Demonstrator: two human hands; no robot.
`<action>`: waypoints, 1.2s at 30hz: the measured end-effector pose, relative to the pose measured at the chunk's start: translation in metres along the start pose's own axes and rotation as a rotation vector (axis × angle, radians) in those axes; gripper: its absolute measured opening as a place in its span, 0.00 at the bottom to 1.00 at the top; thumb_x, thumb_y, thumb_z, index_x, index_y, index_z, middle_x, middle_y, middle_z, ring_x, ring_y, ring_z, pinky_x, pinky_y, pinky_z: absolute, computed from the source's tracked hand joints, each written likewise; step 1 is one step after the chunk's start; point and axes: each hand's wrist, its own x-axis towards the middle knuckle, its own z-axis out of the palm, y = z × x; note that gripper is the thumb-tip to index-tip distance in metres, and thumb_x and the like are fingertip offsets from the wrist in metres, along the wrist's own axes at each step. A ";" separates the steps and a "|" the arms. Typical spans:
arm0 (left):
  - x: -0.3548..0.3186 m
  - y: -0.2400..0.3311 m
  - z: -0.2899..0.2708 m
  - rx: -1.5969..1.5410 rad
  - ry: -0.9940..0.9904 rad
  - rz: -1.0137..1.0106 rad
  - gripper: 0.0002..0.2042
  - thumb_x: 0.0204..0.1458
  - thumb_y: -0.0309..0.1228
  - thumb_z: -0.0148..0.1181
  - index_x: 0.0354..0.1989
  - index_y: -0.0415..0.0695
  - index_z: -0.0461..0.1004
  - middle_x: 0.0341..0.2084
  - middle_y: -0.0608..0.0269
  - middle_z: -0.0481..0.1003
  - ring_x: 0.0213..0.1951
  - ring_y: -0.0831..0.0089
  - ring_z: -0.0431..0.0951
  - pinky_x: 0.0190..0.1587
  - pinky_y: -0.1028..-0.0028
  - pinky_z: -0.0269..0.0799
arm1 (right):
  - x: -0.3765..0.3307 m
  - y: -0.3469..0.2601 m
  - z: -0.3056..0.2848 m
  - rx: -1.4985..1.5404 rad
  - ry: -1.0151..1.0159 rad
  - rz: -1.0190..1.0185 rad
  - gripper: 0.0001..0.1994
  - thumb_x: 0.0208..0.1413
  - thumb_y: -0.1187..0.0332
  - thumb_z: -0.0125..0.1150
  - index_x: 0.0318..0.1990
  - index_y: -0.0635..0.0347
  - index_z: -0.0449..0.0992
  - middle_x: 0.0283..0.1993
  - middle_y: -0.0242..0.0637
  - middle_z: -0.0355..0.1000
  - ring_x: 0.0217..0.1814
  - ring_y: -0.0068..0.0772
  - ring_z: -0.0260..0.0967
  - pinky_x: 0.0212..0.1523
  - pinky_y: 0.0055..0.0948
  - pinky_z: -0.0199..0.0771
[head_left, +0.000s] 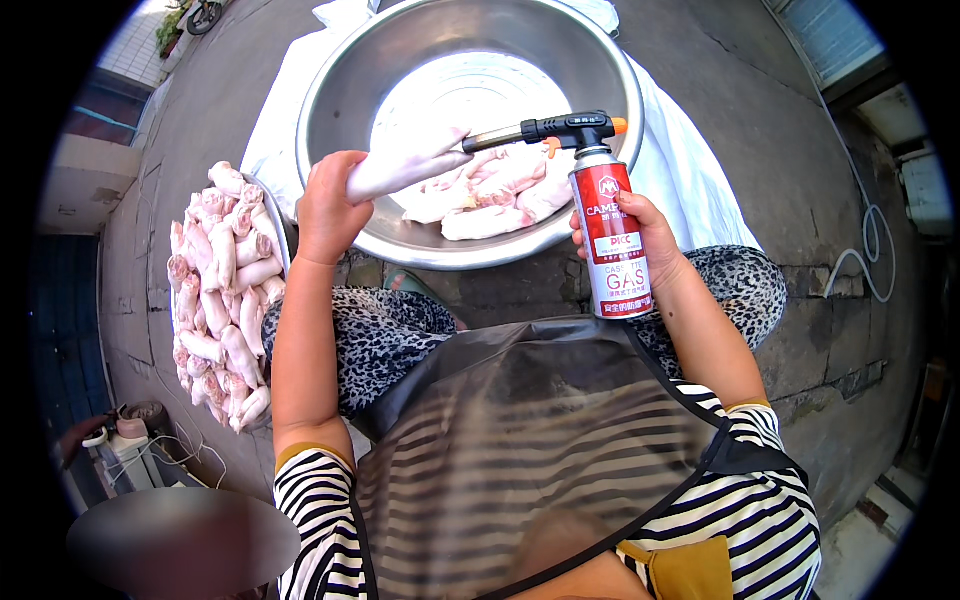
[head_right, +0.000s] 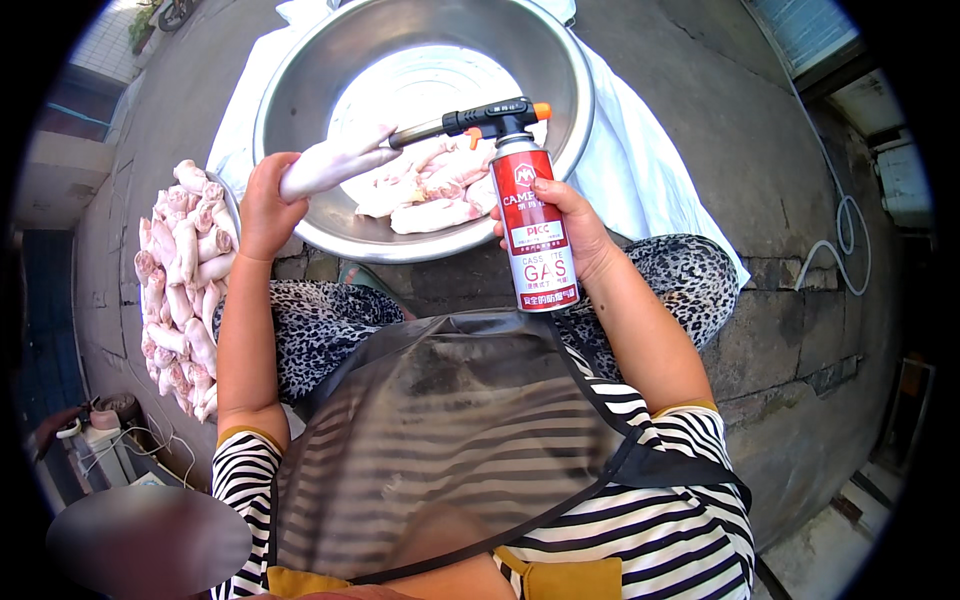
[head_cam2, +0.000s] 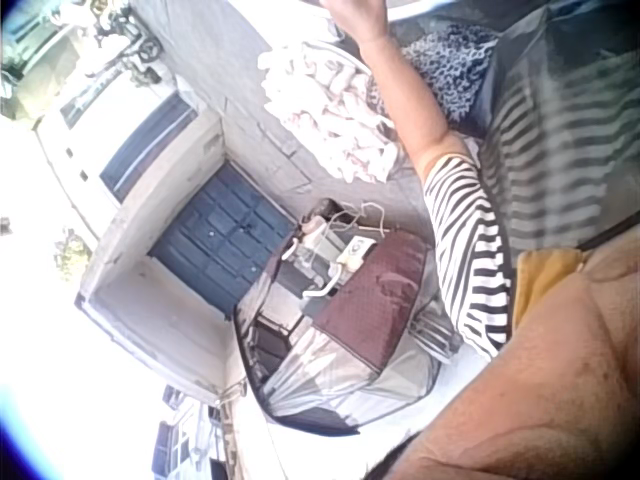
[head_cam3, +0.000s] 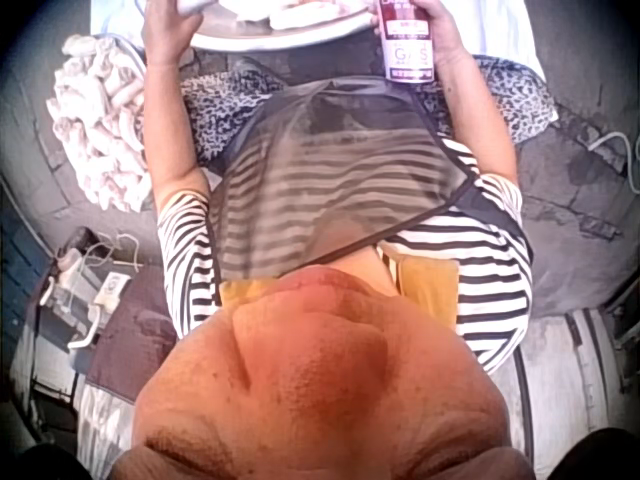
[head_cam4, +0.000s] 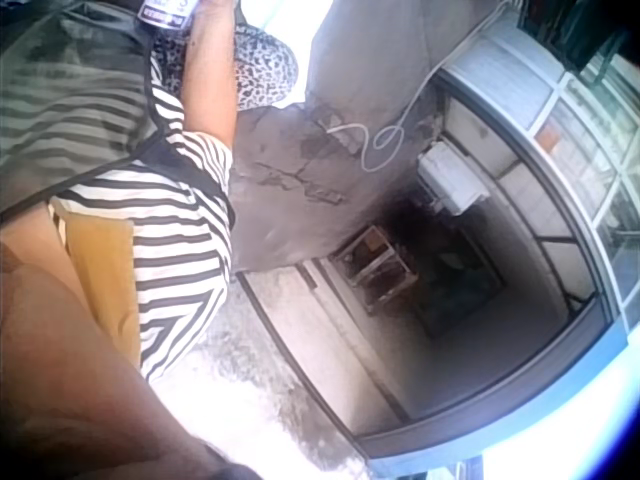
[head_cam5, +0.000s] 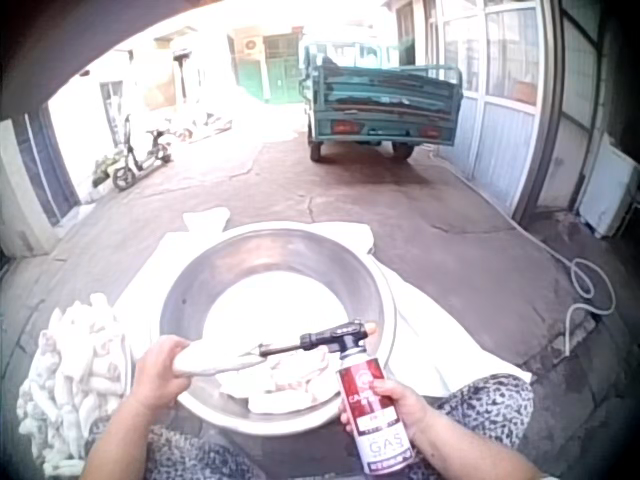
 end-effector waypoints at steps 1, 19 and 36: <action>0.000 0.001 -0.001 0.001 0.008 -0.004 0.21 0.34 0.21 0.60 0.42 0.47 0.71 0.39 0.60 0.74 0.45 0.58 0.72 0.45 0.64 0.70 | 0.000 0.000 0.000 0.002 -0.002 -0.001 0.29 0.50 0.54 0.60 0.52 0.68 0.64 0.40 0.51 0.74 0.37 0.39 0.77 0.35 0.33 0.82; 0.000 -0.003 -0.001 0.014 0.019 0.040 0.20 0.34 0.22 0.59 0.42 0.47 0.71 0.39 0.61 0.74 0.46 0.58 0.72 0.45 0.64 0.71 | 0.001 0.001 0.000 0.005 0.010 0.009 0.29 0.50 0.54 0.60 0.53 0.68 0.63 0.40 0.52 0.74 0.37 0.39 0.77 0.35 0.33 0.82; -0.002 -0.014 0.001 -0.271 -0.048 -0.127 0.24 0.35 0.21 0.62 0.47 0.42 0.69 0.40 0.57 0.73 0.43 0.62 0.73 0.48 0.70 0.69 | -0.005 -0.010 0.005 0.009 -0.071 -0.025 0.29 0.50 0.54 0.60 0.52 0.68 0.64 0.40 0.50 0.74 0.38 0.39 0.77 0.36 0.33 0.81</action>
